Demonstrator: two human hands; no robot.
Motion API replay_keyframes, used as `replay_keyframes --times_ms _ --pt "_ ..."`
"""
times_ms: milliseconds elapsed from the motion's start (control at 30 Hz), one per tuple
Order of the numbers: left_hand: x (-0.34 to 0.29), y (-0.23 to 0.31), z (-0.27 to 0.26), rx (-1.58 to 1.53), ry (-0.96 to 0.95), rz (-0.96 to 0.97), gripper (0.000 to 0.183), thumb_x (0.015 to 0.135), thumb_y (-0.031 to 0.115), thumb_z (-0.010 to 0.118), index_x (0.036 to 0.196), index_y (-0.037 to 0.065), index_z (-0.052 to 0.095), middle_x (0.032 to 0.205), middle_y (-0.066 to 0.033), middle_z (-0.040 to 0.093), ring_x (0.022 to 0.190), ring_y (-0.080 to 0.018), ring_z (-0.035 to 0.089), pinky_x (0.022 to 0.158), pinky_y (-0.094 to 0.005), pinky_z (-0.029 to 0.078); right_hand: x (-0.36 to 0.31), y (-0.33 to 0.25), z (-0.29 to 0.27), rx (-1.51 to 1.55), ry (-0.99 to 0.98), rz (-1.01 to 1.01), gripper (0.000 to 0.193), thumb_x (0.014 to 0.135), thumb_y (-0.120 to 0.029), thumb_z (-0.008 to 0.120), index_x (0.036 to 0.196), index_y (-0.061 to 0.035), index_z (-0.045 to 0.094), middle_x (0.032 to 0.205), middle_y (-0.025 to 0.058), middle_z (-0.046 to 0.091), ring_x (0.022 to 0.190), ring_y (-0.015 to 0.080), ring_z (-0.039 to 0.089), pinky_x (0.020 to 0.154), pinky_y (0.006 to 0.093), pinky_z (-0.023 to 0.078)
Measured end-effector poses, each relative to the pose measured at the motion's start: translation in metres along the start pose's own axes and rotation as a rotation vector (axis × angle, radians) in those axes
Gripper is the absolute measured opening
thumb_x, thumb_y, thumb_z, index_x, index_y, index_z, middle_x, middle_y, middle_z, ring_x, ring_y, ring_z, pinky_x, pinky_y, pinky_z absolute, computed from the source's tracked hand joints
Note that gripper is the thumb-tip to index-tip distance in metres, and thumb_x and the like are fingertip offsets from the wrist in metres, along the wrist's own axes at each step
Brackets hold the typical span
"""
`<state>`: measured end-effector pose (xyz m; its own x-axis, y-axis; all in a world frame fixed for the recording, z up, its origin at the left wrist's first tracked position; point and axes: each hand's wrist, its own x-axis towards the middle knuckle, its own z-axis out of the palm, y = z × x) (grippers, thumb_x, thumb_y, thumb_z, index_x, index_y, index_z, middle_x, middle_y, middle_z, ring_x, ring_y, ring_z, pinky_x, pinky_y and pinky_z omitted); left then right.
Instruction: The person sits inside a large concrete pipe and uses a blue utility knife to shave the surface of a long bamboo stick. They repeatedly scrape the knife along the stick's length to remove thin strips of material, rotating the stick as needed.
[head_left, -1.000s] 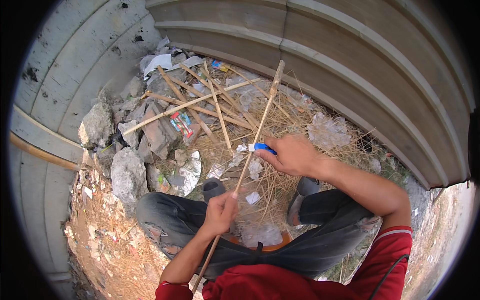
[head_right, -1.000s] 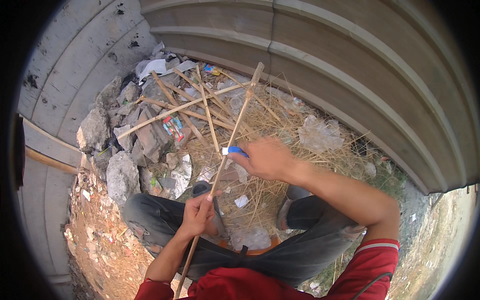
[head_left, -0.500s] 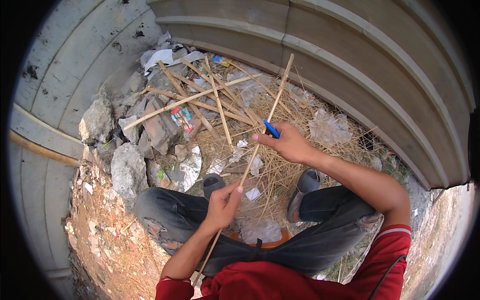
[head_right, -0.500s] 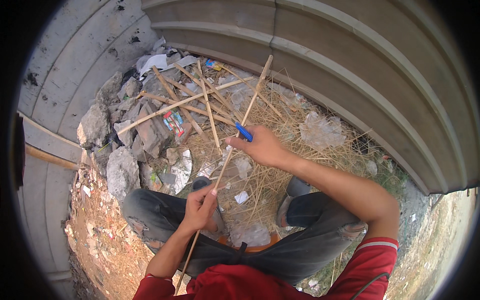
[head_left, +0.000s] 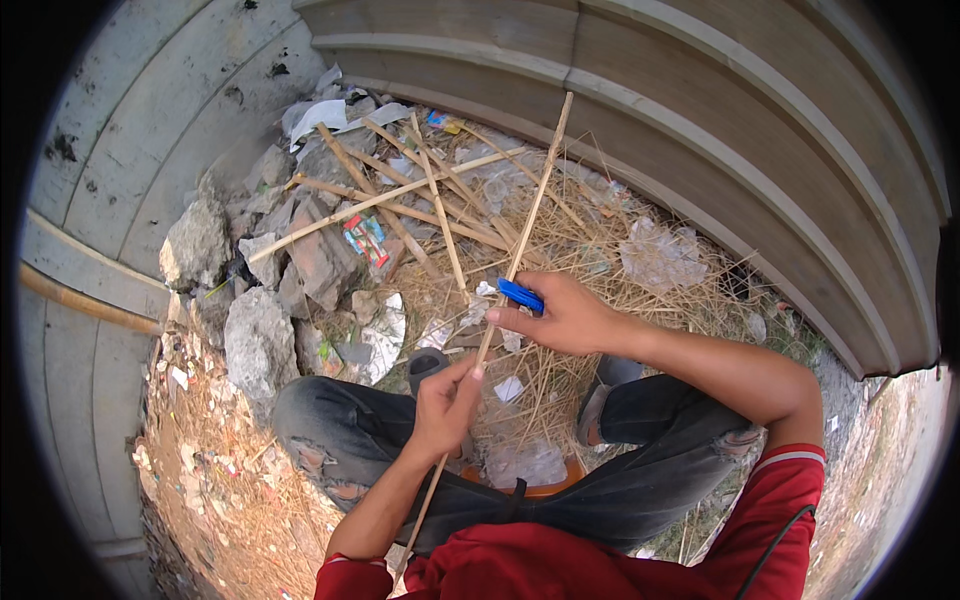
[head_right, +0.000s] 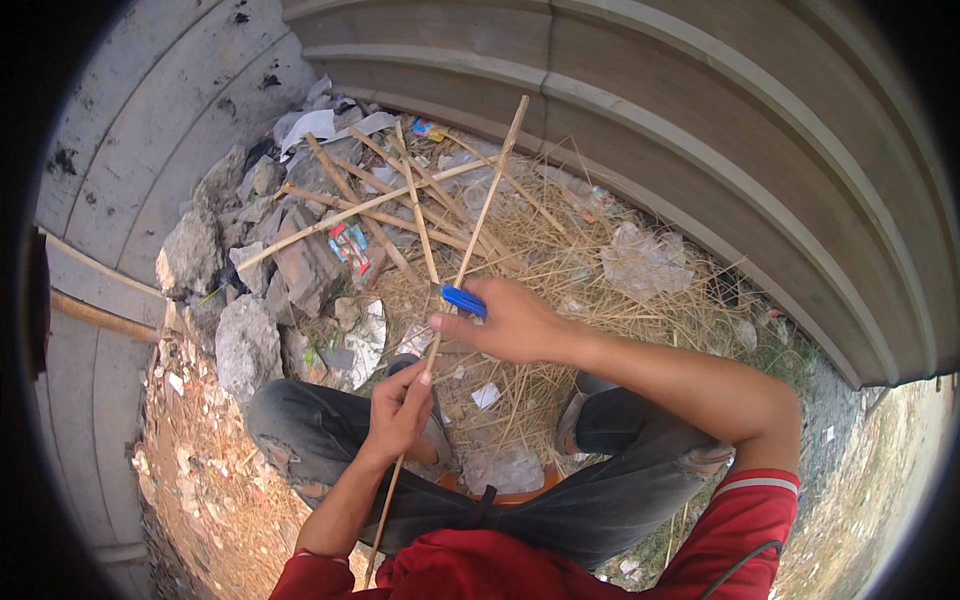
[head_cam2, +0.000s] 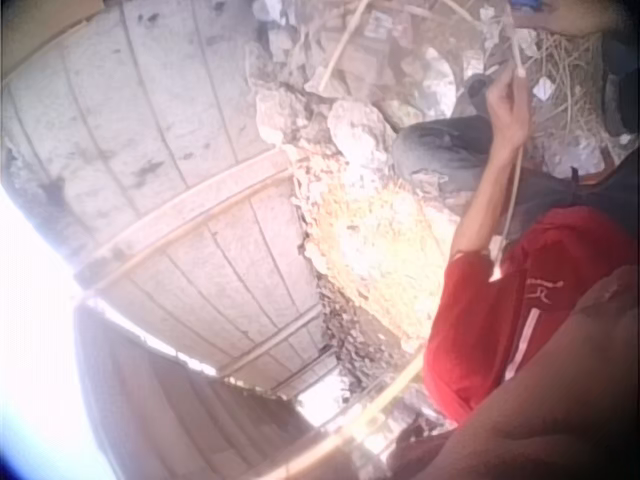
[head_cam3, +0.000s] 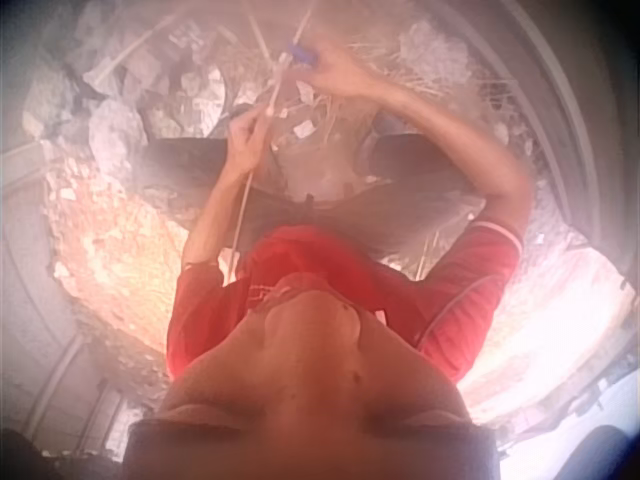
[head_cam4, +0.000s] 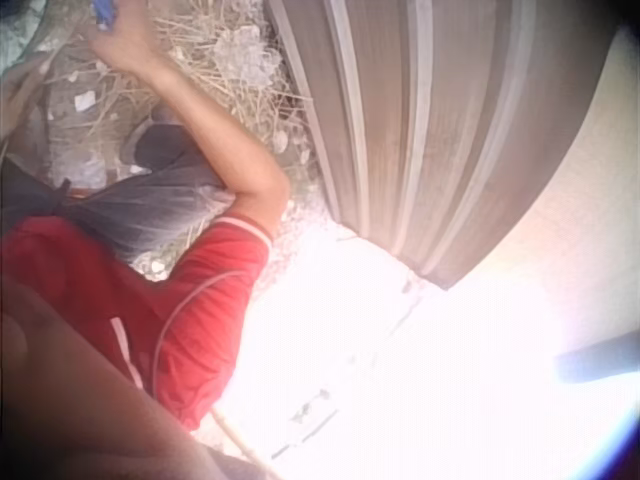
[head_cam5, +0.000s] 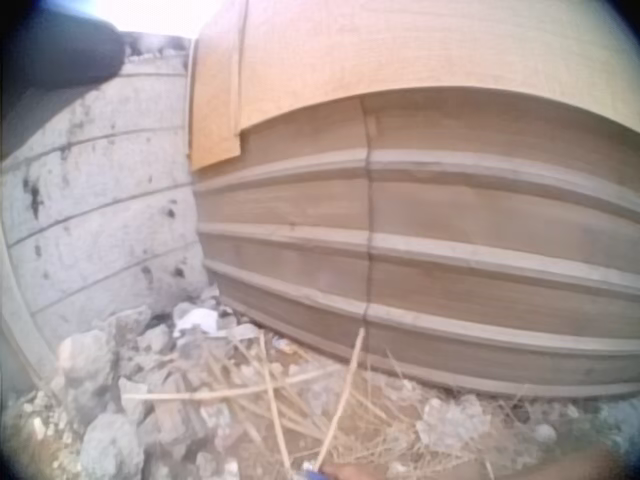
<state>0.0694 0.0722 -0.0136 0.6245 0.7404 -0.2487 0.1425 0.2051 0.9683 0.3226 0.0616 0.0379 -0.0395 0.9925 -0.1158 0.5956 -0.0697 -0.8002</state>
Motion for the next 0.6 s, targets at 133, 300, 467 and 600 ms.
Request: replay_keyframes --times_ms 133,300,467,600 --pt "0.004 -0.001 -0.001 0.025 0.052 0.042 0.036 0.108 0.019 0.058 0.138 -0.001 0.065 0.069 0.0082 0.049 0.061 -0.001 0.043 0.055 -0.0222 0.034 -0.017 -0.02 0.006 -0.291 -0.032 -0.082 0.047 0.103 -0.045 0.058 0.092 0.0004 0.066 0.067 0.0221 0.066 0.066 0.0443 0.067 0.063 0.0534 0.053" --pt "0.003 -0.004 -0.003 0.085 0.103 0.056 0.035 0.107 0.018 0.06 0.136 -0.001 0.066 0.071 0.0087 0.049 0.065 -0.0004 0.041 0.056 -0.0217 0.033 -0.028 -0.023 0.022 -0.359 -0.091 -0.117 0.047 0.106 -0.044 0.053 0.1 0.0011 0.066 0.066 0.0238 0.066 0.066 0.0477 0.068 0.064 0.0572 0.054" --pt "-0.012 -0.002 -0.006 0.159 0.065 0.023 0.035 0.105 0.017 0.063 0.134 -0.003 0.066 0.074 0.0086 0.051 0.069 -0.0005 0.042 0.058 -0.021 0.036 0.018 0.023 -0.046 -0.449 0.272 0.077 0.052 0.107 -0.046 0.051 0.094 0.0016 0.067 0.066 0.0231 0.065 0.068 0.0469 0.066 0.066 0.0557 0.052" --pt "-0.011 -0.006 -0.007 0.102 0.028 0.028 0.036 0.105 0.016 0.064 0.135 -0.002 0.066 0.075 0.0077 0.053 0.071 -0.0007 0.045 0.06 -0.0206 0.038 0.007 0.019 -0.071 -0.486 0.288 0.046 0.054 0.107 -0.047 0.049 0.091 0.0004 0.07 0.071 0.0237 0.068 0.071 0.046 0.067 0.069 0.0557 0.053"
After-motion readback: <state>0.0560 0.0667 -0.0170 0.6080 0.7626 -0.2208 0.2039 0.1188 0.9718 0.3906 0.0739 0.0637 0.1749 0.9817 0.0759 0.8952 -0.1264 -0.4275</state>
